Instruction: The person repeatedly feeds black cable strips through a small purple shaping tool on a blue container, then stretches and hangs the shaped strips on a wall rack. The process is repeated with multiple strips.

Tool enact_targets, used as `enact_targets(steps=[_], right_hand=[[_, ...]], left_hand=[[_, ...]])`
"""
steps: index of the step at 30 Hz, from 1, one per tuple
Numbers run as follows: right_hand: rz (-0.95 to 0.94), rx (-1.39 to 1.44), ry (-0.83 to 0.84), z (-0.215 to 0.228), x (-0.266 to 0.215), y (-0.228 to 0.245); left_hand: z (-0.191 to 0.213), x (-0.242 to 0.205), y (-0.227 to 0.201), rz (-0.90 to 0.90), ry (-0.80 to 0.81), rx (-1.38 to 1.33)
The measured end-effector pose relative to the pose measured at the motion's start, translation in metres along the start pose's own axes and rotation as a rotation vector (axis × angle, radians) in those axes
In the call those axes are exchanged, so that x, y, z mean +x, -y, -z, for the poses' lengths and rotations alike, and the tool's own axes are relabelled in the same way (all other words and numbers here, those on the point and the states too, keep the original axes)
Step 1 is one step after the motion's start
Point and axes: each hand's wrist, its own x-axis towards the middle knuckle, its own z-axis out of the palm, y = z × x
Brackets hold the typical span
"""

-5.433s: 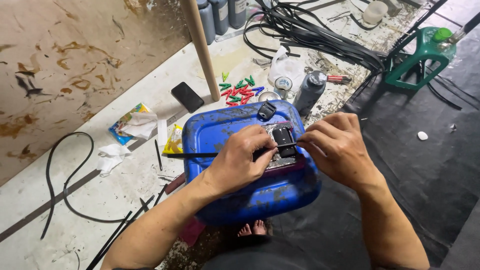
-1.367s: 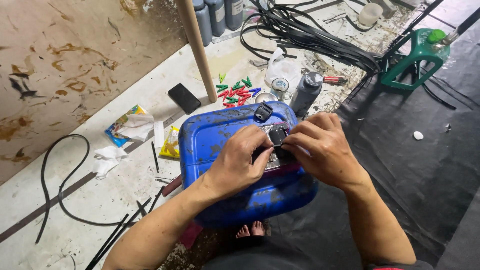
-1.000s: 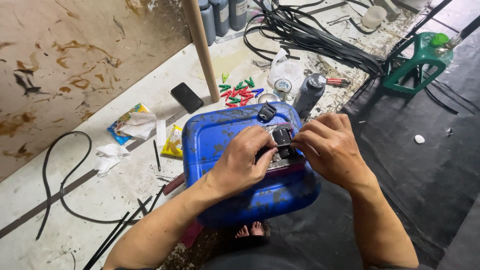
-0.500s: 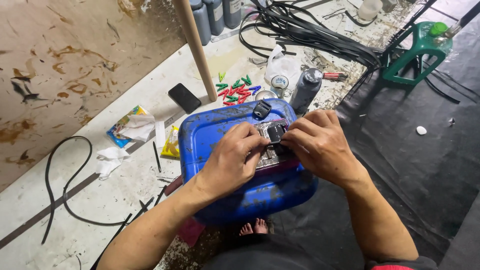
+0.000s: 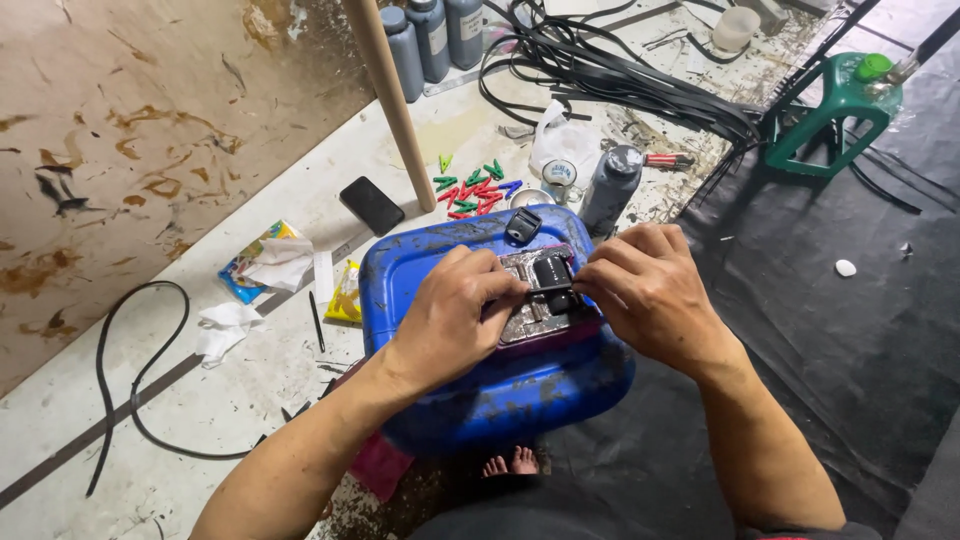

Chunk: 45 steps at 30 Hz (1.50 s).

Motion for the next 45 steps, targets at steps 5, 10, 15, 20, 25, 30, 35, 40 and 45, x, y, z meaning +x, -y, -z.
enact_targets(steps=[5, 10, 15, 20, 25, 30, 35, 40, 45], right_hand=[[-0.026, -0.011, 0.008, 0.006, -0.003, -0.003], [-0.046, -0.031, 0.024, 0.008, -0.008, -0.006], [-0.059, -0.059, 0.033, 0.009, -0.013, -0.011], [-0.070, -0.052, 0.060, 0.012, -0.017, -0.016], [-0.087, -0.073, 0.062, 0.013, -0.024, -0.023], [-0.108, -0.099, 0.072, 0.021, -0.026, -0.023], [-0.126, -0.105, 0.074, 0.025, -0.030, -0.025], [-0.145, -0.129, 0.074, 0.029, -0.034, -0.028], [-0.121, -0.141, 0.106, 0.035, -0.043, -0.031]], left_hand=[[-0.011, 0.007, 0.006, -0.014, -0.014, -0.011], [-0.017, 0.011, 0.007, -0.019, -0.014, -0.013], [-0.019, 0.013, 0.004, -0.029, 0.013, 0.041], [-0.019, 0.018, -0.002, -0.040, 0.019, 0.038], [-0.027, 0.022, -0.001, -0.054, 0.023, 0.059], [-0.039, 0.027, 0.002, -0.081, 0.028, 0.085], [-0.043, 0.034, -0.001, -0.093, 0.044, 0.090], [-0.052, 0.042, 0.001, -0.114, 0.068, 0.091], [-0.060, 0.049, 0.002, -0.178, 0.070, 0.147]])
